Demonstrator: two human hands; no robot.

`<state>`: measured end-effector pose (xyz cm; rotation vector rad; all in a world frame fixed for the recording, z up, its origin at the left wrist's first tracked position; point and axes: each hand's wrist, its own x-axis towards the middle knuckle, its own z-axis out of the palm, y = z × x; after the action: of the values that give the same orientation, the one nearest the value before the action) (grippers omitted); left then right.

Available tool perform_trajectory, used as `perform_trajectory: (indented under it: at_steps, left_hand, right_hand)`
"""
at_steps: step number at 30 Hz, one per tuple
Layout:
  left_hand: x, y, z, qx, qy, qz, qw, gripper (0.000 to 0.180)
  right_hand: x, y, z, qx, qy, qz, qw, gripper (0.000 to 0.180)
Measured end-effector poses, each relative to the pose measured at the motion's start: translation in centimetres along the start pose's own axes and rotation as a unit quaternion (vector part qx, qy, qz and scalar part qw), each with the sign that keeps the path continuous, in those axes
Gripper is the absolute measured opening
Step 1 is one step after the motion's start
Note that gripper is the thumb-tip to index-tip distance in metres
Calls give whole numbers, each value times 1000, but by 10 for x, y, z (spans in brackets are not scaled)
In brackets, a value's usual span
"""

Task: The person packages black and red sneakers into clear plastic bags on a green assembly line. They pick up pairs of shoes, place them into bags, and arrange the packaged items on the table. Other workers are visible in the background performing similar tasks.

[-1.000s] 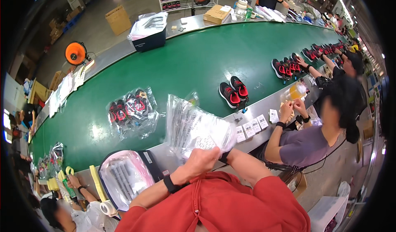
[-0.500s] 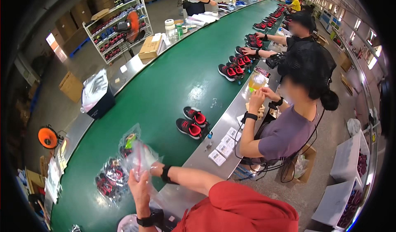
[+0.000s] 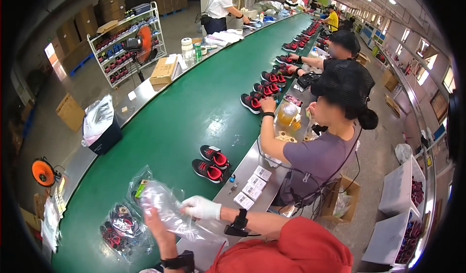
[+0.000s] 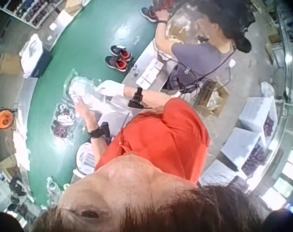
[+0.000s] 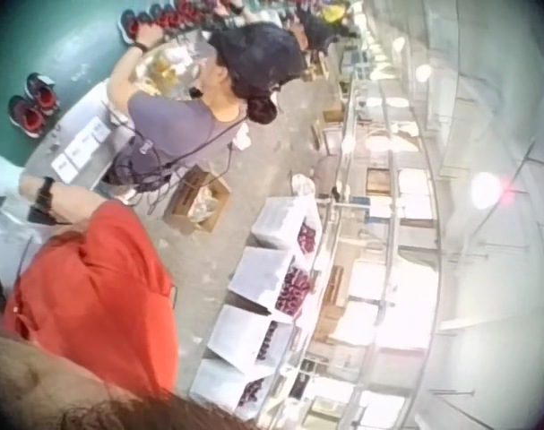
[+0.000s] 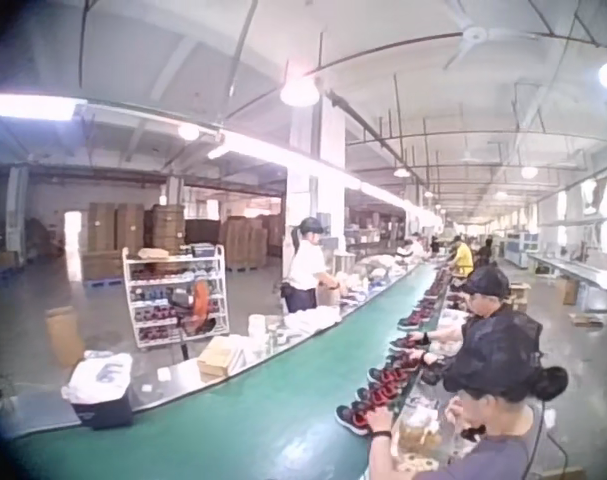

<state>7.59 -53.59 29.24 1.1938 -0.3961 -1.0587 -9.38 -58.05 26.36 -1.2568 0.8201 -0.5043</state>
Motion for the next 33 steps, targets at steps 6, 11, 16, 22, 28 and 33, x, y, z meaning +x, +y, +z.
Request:
perform_trajectory:
  at_steps: [6, 11, 16, 22, 28, 33]
  left_hand:
    - [12, -3, -38, 128, 76, 191, 970, 37]
    - [-21, 2, 0, 63, 0, 180, 982, 25]
    - [-108, 6, 51, 355, -359, 216, 836, 7]
    - [-106, 12, 5, 433, -319, 163, 827, 11]
    - [-40, 25, -5, 422, -26, 282, 861, 10]
    - [-13, 56, -20, 349, 21, 272, 896, 11]
  right_hand:
    - [-24, -5, -10, -451, 271, -166, 834, 21]
    - [-38, -40, 18, -423, 191, -353, 812, 17]
    - [-19, 22, 13, -439, 54, -290, 848, 15]
    - [-11, 9, -9, -501, 19, -176, 847, 16]
    - [-11, -20, 41, -508, -139, -87, 846, 22]
    - [-42, -43, 5, -148, 76, -250, 954, 24]
